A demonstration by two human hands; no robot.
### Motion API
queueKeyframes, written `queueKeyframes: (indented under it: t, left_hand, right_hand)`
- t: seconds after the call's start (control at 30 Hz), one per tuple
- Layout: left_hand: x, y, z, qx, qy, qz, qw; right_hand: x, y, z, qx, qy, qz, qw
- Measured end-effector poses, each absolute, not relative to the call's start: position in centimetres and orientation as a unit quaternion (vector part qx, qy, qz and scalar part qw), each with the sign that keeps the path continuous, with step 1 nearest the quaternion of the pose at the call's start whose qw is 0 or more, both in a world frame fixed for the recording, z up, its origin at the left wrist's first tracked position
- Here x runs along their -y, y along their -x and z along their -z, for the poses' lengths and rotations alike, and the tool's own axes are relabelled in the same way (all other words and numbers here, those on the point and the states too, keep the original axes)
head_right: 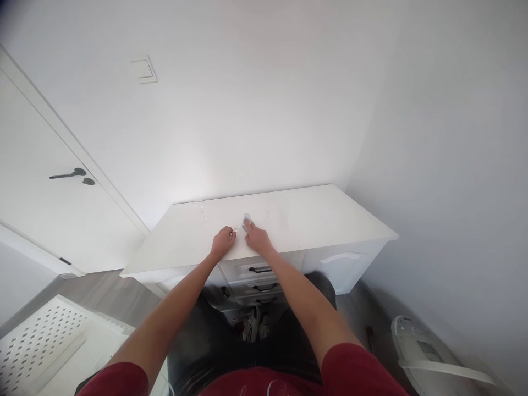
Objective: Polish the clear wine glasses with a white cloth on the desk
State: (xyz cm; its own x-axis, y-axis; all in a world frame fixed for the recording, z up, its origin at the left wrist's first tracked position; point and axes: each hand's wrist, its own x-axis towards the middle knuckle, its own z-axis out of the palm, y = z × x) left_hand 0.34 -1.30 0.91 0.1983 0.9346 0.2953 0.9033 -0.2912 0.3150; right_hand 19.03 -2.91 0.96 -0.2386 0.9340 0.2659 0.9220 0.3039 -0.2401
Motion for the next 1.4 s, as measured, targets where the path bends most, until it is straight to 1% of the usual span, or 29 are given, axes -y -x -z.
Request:
queueKeyframes:
  t: [0.27, 0.43, 0.6, 0.77, 0.93, 1.27, 1.4]
  left_hand:
    - [1.1, -0.4, -0.7, -0.592, -0.774, -0.221, 0.036]
    - [1.4, -0.4, -1.0, -0.588, -0.777, -0.222, 0.041]
    - [1.6, -0.6, -1.3, -0.597, -0.772, -0.214, 0.045]
    - [1.5, -0.6, -1.3, -0.588, -0.778, -0.217, 0.047]
    - [1.5, -0.6, -1.4, -0.581, -0.782, -0.216, 0.057]
    - [1.9, 0.1, -1.8, -0.556, -0.794, -0.226, 0.103]
    - [2.1, 0.2, -2.0, -0.538, -0.807, -0.216, 0.112]
  right_hand:
    - [3.3, -19.3, -1.2, 0.843, 0.505, -0.009, 0.187]
    - [3.0, -19.1, -1.0, 0.8, 0.561, -0.004, 0.211]
    - [3.2, -19.2, -1.0, 0.828, 0.526, -0.013, 0.194]
    - [2.8, -19.1, -0.8, 0.756, 0.622, -0.01, 0.206]
    - [2.3, -19.1, -0.2, 0.724, 0.657, -0.017, 0.21]
    - [2.4, -19.1, -0.2, 0.725, 0.661, -0.029, 0.191]
    - [2.5, -19.2, -0.4, 0.734, 0.65, -0.023, 0.198]
